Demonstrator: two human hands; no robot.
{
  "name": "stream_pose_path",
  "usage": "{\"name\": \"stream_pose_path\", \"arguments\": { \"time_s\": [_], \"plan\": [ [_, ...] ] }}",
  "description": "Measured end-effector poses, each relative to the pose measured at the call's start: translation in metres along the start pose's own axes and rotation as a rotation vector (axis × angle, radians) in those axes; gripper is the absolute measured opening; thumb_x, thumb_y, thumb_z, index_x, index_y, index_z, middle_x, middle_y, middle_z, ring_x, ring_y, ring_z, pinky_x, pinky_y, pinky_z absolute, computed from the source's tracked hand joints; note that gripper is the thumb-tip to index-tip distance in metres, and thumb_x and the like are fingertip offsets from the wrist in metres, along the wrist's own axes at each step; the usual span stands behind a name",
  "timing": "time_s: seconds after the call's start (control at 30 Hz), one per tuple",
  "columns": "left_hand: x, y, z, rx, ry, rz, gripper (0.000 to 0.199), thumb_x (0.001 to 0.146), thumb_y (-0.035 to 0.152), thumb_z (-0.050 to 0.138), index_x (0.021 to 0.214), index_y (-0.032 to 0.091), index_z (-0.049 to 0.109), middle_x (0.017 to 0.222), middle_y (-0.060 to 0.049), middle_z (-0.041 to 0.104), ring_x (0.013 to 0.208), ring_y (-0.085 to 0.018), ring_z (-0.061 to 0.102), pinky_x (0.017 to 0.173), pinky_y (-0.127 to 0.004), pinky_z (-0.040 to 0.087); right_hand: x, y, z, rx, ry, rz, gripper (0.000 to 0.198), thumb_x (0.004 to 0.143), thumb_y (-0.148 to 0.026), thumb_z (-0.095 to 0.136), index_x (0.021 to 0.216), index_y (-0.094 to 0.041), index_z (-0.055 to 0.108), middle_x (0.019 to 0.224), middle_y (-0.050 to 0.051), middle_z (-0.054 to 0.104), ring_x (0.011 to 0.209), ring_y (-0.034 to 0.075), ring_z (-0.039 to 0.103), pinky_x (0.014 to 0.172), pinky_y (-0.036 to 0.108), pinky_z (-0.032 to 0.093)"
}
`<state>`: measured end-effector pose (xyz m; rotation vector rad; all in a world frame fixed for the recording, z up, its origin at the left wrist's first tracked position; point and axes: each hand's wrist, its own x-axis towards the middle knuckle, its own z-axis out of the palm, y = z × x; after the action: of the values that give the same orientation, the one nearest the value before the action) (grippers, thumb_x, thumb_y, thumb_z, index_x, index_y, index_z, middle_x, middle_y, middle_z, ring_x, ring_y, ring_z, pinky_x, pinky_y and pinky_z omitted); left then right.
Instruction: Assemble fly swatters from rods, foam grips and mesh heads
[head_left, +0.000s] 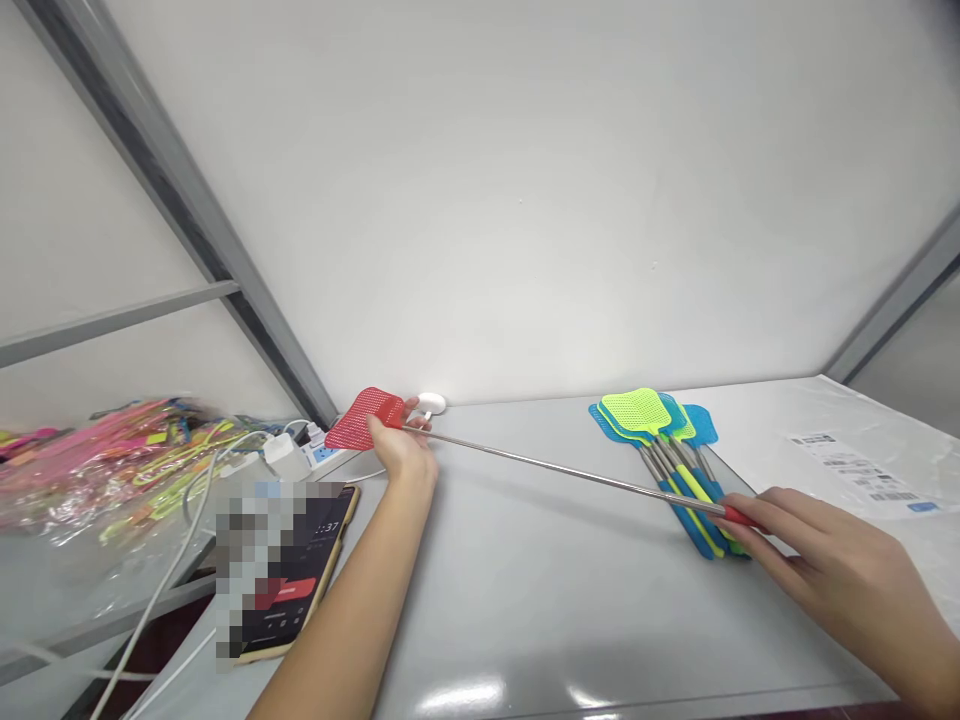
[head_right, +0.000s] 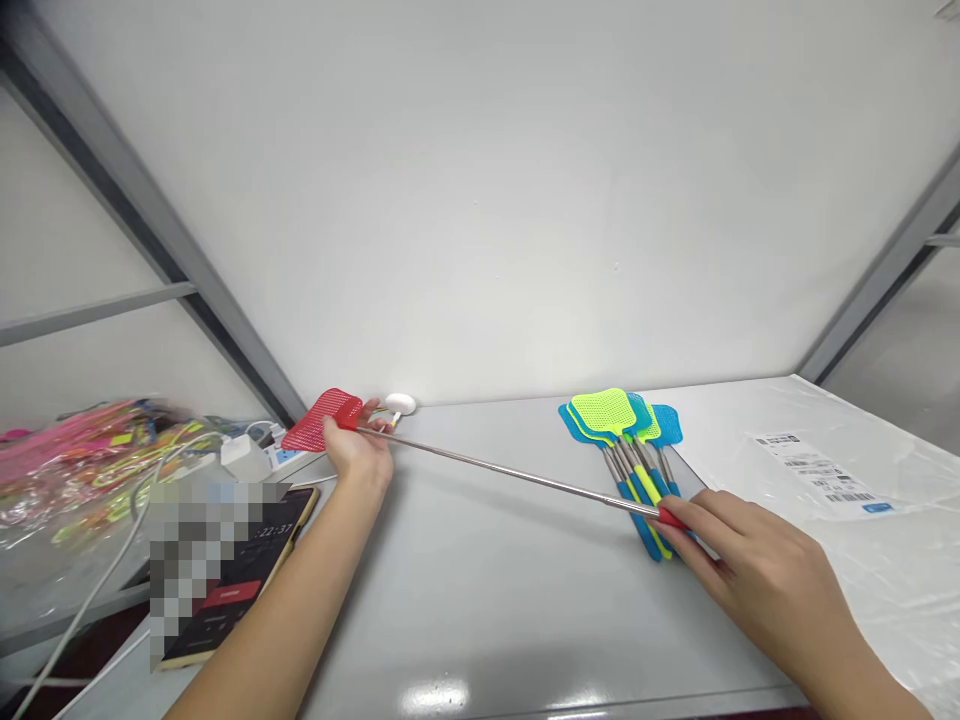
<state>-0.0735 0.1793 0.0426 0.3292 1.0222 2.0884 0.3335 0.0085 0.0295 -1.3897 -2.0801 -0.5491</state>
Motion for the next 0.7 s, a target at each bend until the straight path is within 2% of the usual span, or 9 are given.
{"name": "stream_pose_path", "arguments": {
  "time_s": [0.1,0.2,0.33,0.47,0.57,0.7],
  "plan": [
    [-0.001,-0.004,0.002,0.024,-0.049,0.025,0.046,0.090,0.051,0.033,0.085,0.015,0.062,0.087,-0.007,0.071,0.048,-0.008,0.050,0.055,-0.025,0.040,-0.002,0.002,-0.004,-0.025,0.007,0.026,0.026,0.095,-0.043,0.051,0.098,-0.023,0.067,0.077,0.001,0.065,0.062,0.014,0.058,0.058,0.028,0.035],
    [-0.015,-0.013,0.008,0.050,-0.100,0.069,0.046,0.091,0.045,0.032,0.084,0.014,0.065,0.086,-0.007,0.072,0.053,-0.009,0.054,0.055,-0.023,0.039,0.000,-0.010,-0.005,-0.022,-0.005,0.009,0.025,0.096,-0.041,0.050,0.101,-0.024,0.068,0.073,0.000,0.064,0.058,0.014,0.058,0.056,0.028,0.035],
    [-0.064,-0.038,0.015,0.097,-0.248,0.057,0.047,0.092,0.046,0.033,0.084,0.014,0.067,0.087,-0.010,0.073,0.069,-0.015,0.064,0.054,-0.024,0.039,0.007,-0.043,0.005,-0.012,-0.046,-0.017,0.024,0.098,-0.036,0.048,0.103,-0.023,0.067,0.078,0.002,0.068,0.062,0.015,0.063,0.056,0.028,0.036],
    [-0.107,-0.056,0.012,0.169,-0.380,-0.014,0.051,0.094,0.047,0.034,0.086,0.012,0.070,0.084,-0.012,0.074,0.059,-0.015,0.061,0.061,-0.029,0.045,0.016,-0.071,0.005,-0.069,-0.056,0.026,0.029,0.100,-0.038,0.041,0.098,-0.023,0.066,0.081,0.004,0.070,0.060,0.016,0.063,0.049,0.030,0.031],
    [-0.114,-0.057,0.009,0.196,-0.379,-0.033,0.052,0.095,0.046,0.031,0.089,0.012,0.070,0.086,-0.012,0.074,0.057,-0.014,0.059,0.061,-0.030,0.045,0.024,-0.082,-0.003,-0.132,-0.042,0.063,0.032,0.100,-0.040,0.039,0.095,-0.024,0.066,0.078,0.004,0.069,0.056,0.016,0.062,0.046,0.031,0.027],
    [-0.125,-0.052,0.009,0.211,-0.394,-0.013,0.053,0.097,0.045,0.028,0.086,0.014,0.070,0.084,-0.012,0.073,0.071,-0.017,0.063,0.064,-0.029,0.044,0.038,-0.101,0.002,-0.087,-0.049,0.069,0.032,0.099,-0.039,0.039,0.090,-0.023,0.066,0.070,0.003,0.067,0.050,0.016,0.059,0.044,0.031,0.025]
  ]
}}
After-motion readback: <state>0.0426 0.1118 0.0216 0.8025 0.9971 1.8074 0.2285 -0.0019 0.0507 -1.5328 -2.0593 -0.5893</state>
